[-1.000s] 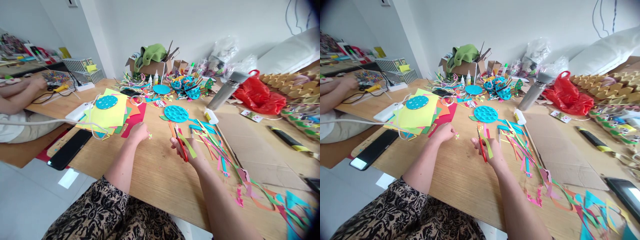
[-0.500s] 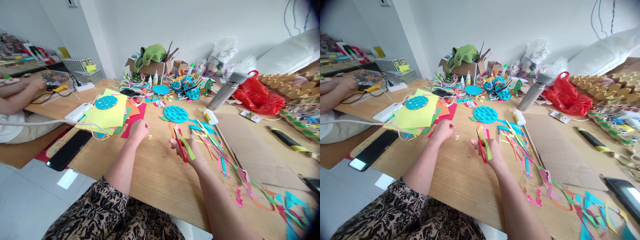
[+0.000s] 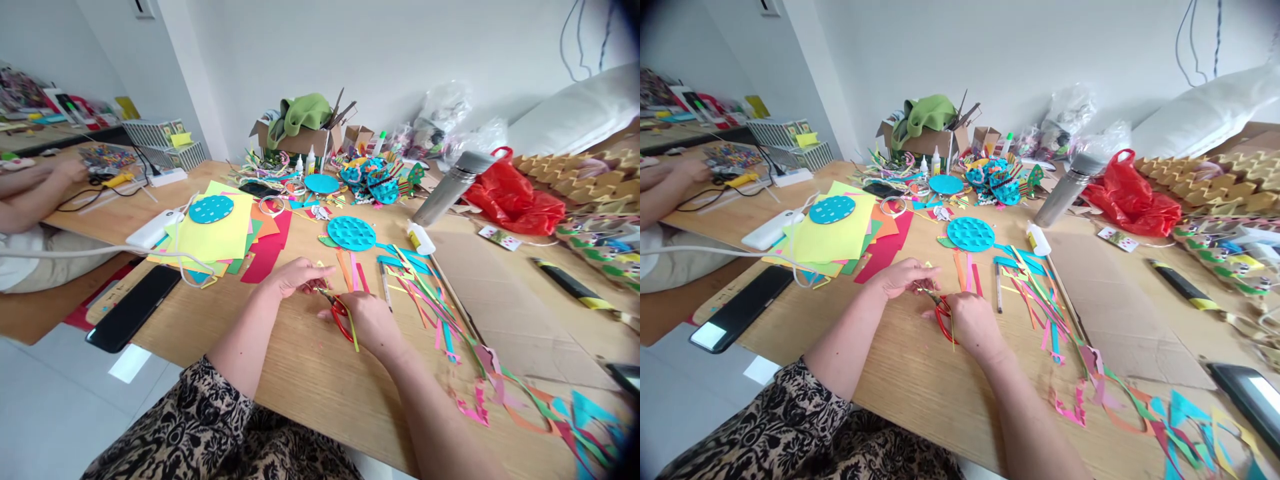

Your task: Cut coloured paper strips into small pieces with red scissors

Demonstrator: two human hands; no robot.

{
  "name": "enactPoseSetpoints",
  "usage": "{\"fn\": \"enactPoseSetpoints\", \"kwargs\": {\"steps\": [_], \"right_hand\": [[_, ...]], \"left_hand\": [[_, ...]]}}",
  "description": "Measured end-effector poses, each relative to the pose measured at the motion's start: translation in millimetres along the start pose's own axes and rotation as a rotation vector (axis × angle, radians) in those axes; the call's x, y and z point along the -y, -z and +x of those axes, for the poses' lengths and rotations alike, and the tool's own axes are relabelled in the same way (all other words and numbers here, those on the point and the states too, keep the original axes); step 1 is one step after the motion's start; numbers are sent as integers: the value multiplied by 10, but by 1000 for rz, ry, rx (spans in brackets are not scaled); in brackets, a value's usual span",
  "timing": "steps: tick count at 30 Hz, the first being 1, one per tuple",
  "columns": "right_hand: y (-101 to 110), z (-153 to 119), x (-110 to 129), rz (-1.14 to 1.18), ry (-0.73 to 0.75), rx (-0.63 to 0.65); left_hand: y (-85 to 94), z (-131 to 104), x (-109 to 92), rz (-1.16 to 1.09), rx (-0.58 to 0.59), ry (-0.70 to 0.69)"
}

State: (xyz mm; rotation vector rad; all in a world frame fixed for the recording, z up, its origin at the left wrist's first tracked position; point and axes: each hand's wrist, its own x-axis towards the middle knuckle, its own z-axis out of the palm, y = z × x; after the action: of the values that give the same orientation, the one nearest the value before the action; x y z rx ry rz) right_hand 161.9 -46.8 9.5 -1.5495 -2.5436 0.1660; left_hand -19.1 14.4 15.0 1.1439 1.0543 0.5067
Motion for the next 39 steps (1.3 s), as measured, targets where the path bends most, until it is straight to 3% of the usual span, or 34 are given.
{"fn": "enactPoseSetpoints", "kwargs": {"steps": [6,8,13,16,19,23,29,35,39], "right_hand": [[-9,15,-34,2,-61,22],[-14,18,-44,4,-65,1],[-49,25,-121,-45,-94,-85],[-91,34,-192,-29,-154,-141],[-137,43,-248,45,-261,-299],[-200,42,-275,310,-281,-653],[-314,10,-241,544,-242,-818],[-210,-6,-125,776,-375,-806],[-109,45,-98,1022,-403,-612]], "left_hand": [[-11,13,59,-18,36,-154],[-13,43,71,-100,-28,-164],[20,144,90,-414,-329,-245],[36,181,92,-568,-368,-291],[27,186,95,-659,-340,-279],[9,210,130,-732,-309,-219],[19,222,156,-789,-305,-196],[-77,119,74,-711,-250,-322],[-240,117,66,-692,-217,-334]]}}
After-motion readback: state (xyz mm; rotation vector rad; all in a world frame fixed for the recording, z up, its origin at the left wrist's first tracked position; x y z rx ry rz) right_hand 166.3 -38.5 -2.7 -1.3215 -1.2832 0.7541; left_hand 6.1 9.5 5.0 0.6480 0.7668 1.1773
